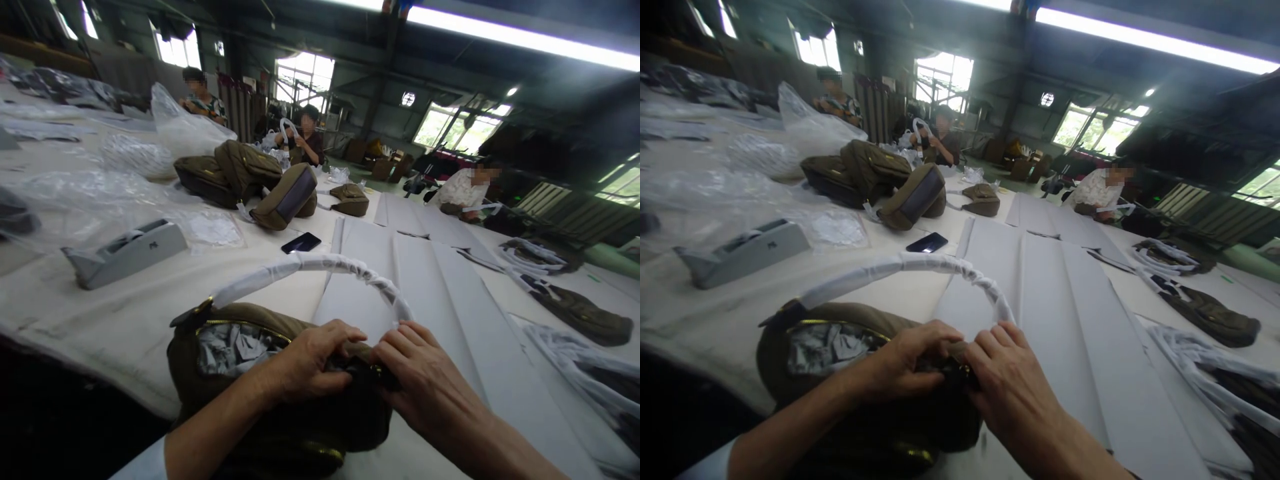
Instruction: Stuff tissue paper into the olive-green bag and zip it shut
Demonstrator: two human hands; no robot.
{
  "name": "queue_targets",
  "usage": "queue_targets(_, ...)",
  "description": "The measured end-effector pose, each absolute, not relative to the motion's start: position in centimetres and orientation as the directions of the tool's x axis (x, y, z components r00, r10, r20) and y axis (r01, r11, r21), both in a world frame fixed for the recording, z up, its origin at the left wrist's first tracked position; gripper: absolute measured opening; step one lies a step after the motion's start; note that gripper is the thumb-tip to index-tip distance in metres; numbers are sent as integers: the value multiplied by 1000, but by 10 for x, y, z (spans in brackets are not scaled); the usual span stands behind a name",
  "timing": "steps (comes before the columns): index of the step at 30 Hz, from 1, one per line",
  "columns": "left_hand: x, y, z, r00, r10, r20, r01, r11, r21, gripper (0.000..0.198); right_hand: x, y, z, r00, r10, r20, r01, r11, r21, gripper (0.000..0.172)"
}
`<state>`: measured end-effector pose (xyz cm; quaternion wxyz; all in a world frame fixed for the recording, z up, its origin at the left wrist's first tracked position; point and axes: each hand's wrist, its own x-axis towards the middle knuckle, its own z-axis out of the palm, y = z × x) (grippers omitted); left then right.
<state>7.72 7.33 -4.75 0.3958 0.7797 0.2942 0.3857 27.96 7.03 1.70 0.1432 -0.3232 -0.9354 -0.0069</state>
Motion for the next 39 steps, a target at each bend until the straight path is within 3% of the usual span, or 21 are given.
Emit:
queue_targets(2,80,74,-47,584,698,414,110,-573,812,43,281,69,14,-745,596,301,580,801,-150,25)
queue_targets(5,88,75,-47,605,641,471,118,-658,744,17,284,70,11,-740,588,328,551,809,-207,20)
queue_targets(9,96,75,-47,605,644,468,192,-689,699,9,287,72,8,-744,598,298,529,800,-284,15)
queue_targets(16,88,63,-35,490,798,352,191,-492,850,9,283,71,8,-712,650,266,543,749,-378,20)
queue_targets(20,96,60,-31,461,822,333,304,-499,811,27,283,73,6,-717,641,275,533,757,-377,20)
queue_targets(24,111,56,-28,451,805,386,358,-559,748,3,286,76,2,-707,622,336,524,780,-341,24)
queue_targets(28,116,48,-23,309,916,257,480,-383,789,8,286,77,0,-702,596,390,528,803,-277,25)
queue_targets(30,117,46,-23,294,905,306,534,-421,733,9,285,77,-1,-700,584,411,527,811,-255,23)
queue_targets(34,120,40,-24,326,739,590,681,-616,395,12,283,76,-1,-694,569,441,523,820,-234,21)
queue_targets(36,121,36,-22,320,795,515,666,-575,476,12,283,77,0,-697,563,444,517,824,-233,20)
queue_targets(39,118,33,-16,273,953,131,541,-265,798,4,283,77,0,-704,561,435,514,825,-233,19)
